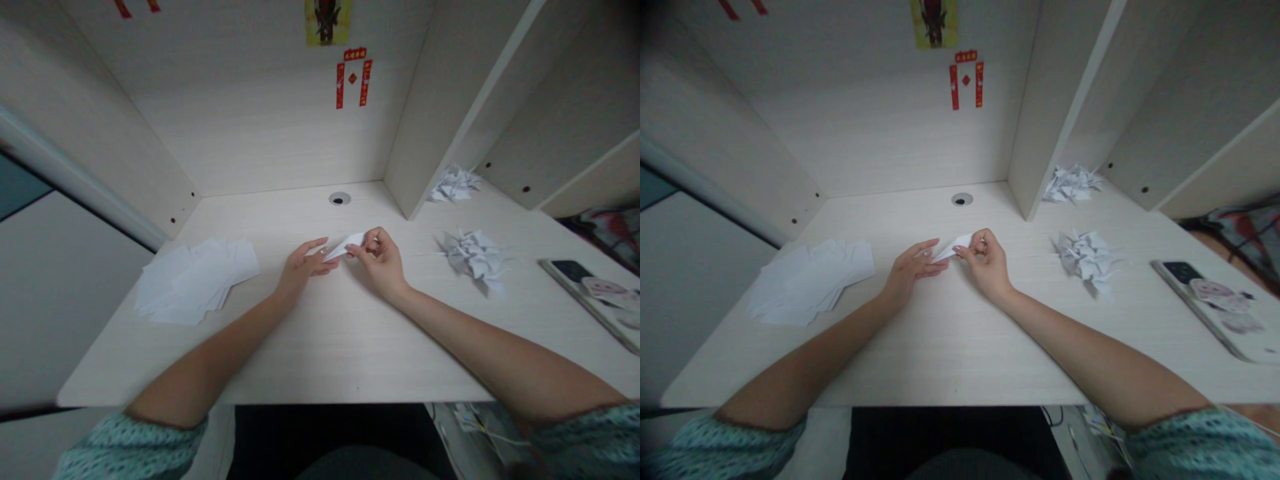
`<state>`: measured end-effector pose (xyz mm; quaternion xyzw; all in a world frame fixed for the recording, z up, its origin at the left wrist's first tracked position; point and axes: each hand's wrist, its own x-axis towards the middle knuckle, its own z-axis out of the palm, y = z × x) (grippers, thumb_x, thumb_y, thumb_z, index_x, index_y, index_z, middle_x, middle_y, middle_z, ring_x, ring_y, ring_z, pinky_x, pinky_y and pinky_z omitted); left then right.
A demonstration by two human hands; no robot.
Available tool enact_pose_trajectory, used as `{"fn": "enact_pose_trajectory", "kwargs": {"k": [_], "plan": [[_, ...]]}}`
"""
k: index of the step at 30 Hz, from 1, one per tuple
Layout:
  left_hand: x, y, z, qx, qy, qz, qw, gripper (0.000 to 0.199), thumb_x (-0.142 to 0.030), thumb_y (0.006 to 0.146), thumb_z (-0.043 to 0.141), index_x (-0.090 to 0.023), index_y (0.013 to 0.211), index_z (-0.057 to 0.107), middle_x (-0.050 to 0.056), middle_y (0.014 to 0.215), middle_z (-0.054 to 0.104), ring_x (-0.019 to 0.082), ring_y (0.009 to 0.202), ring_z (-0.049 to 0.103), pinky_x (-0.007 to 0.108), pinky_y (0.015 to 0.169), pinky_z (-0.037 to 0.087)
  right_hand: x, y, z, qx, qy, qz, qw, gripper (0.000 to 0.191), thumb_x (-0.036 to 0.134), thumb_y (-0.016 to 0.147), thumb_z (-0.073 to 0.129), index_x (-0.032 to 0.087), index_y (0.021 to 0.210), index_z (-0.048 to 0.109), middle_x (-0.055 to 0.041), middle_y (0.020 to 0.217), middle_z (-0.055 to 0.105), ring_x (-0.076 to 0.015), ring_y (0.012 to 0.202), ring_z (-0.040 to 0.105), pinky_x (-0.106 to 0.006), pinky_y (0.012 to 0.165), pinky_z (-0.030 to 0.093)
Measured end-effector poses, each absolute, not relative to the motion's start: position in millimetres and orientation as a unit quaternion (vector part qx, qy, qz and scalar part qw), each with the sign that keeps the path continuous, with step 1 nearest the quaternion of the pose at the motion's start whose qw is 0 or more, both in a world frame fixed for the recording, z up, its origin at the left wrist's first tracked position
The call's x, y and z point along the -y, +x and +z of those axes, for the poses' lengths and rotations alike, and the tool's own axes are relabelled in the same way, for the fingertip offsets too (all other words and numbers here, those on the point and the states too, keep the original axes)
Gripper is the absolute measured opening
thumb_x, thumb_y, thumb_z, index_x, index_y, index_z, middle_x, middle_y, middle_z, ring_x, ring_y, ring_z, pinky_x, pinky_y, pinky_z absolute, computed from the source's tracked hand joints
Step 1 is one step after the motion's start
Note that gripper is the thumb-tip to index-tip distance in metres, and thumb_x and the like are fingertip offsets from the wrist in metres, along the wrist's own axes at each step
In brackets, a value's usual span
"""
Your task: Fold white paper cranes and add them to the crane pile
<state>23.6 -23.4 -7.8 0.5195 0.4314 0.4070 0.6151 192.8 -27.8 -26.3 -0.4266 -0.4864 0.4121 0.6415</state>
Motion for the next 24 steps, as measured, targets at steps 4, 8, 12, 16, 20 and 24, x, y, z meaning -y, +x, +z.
{"fn": "enact_pose_trajectory", "kwargs": {"k": [4, 8, 12, 16, 20, 24], "plan": [[22.6, 22.9, -14.9, -0.460, 0.566, 0.357, 0.583, 0.039, -0.049, 0.071, 0.068, -0.017, 0.092, 0.069, 0.009, 0.084, 0.074, 0.019, 0.077, 0.070, 0.025, 0.064, 0.051, 31.0, 192.3, -28.2, 0.544, -0.453, 0.357, 0.609, 0.032, 0.031, 0.070, 0.071, 0.024, 0.075, 0.040, 0.0065, 0.058, 0.054, -0.0143, 0.058, 0.057, -0.028, 0.059, 0.041], [24.7, 22.5, -19.5, -0.473, 0.586, 0.342, 0.563, 0.034, -0.050, 0.072, 0.066, -0.018, 0.082, 0.072, 0.008, 0.080, 0.074, 0.018, 0.074, 0.069, 0.024, 0.059, 0.050, 36.6, 192.0, -26.5, 0.591, -0.466, 0.309, 0.582, 0.024, 0.031, 0.074, 0.067, 0.024, 0.078, 0.043, 0.0045, 0.064, 0.054, -0.0147, 0.062, 0.055, -0.028, 0.059, 0.041], [26.6, 23.0, -17.4, -0.471, 0.575, 0.348, 0.571, 0.033, -0.049, 0.070, 0.069, -0.019, 0.081, 0.073, 0.007, 0.078, 0.074, 0.019, 0.074, 0.069, 0.025, 0.059, 0.051, 39.3, 190.5, -25.0, 0.597, -0.464, 0.314, 0.575, 0.021, 0.032, 0.076, 0.065, 0.025, 0.080, 0.045, 0.0040, 0.064, 0.052, -0.0155, 0.063, 0.056, -0.028, 0.059, 0.043], [27.5, 23.6, -14.9, -0.470, 0.572, 0.360, 0.567, 0.032, -0.049, 0.068, 0.070, -0.018, 0.077, 0.072, 0.007, 0.076, 0.074, 0.018, 0.073, 0.068, 0.024, 0.058, 0.050, 39.2, 187.4, -24.8, 0.565, -0.453, 0.354, 0.593, 0.026, 0.033, 0.074, 0.067, 0.025, 0.079, 0.043, 0.0048, 0.062, 0.053, -0.0149, 0.060, 0.056, -0.027, 0.057, 0.044], [28.3, 23.3, -13.3, -0.470, 0.580, 0.374, 0.550, 0.032, -0.049, 0.069, 0.070, -0.018, 0.076, 0.072, 0.006, 0.076, 0.073, 0.017, 0.074, 0.067, 0.022, 0.058, 0.049, 39.8, 186.8, -22.8, 0.558, -0.446, 0.369, 0.595, 0.028, 0.033, 0.073, 0.069, 0.024, 0.077, 0.042, 0.0045, 0.064, 0.055, -0.0140, 0.060, 0.056, -0.026, 0.057, 0.043], [29.4, 23.4, -12.4, -0.472, 0.588, 0.374, 0.539, 0.032, -0.048, 0.069, 0.069, -0.018, 0.077, 0.073, 0.006, 0.076, 0.073, 0.016, 0.070, 0.066, 0.024, 0.060, 0.049, 40.8, 188.3, -20.9, 0.572, -0.457, 0.334, 0.594, 0.027, 0.031, 0.072, 0.070, 0.024, 0.073, 0.044, 0.0051, 0.061, 0.051, -0.0132, 0.059, 0.053, -0.027, 0.059, 0.043]]}}
